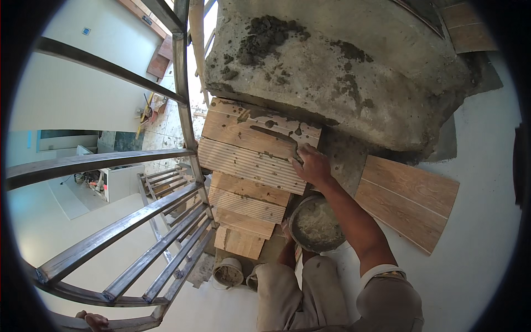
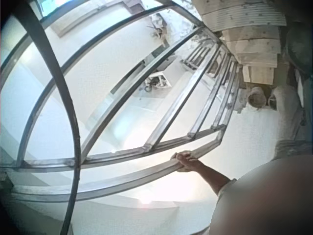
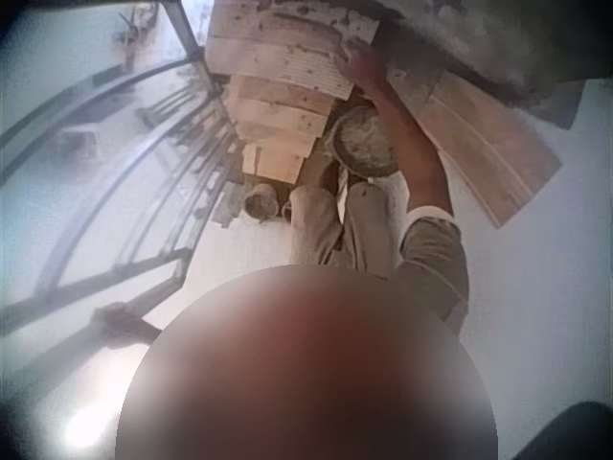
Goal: Tiling a concrete staircase with wooden-pattern tiles using mortar, a trowel, a mallet, and a spirit level.
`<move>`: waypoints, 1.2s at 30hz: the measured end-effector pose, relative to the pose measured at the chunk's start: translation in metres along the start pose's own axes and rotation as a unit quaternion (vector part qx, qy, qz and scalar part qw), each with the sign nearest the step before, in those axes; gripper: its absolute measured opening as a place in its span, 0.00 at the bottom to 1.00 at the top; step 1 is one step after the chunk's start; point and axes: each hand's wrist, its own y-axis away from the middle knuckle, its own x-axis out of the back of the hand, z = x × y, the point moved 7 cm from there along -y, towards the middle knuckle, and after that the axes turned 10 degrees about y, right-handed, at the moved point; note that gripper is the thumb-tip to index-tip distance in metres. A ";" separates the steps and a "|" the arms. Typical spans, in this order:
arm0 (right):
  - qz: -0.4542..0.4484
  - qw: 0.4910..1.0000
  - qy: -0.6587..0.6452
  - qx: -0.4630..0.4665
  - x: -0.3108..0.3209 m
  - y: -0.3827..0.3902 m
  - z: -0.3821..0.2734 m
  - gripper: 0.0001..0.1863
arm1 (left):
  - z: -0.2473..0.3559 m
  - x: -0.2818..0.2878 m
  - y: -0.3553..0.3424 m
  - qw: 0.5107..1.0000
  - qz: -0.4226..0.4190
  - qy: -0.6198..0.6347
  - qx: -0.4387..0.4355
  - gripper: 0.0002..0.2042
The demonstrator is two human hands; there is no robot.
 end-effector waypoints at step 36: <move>0.002 0.995 0.087 -0.053 0.015 0.026 0.076 0.20 | 0.000 0.004 0.001 0.996 0.017 -0.080 -0.047 0.11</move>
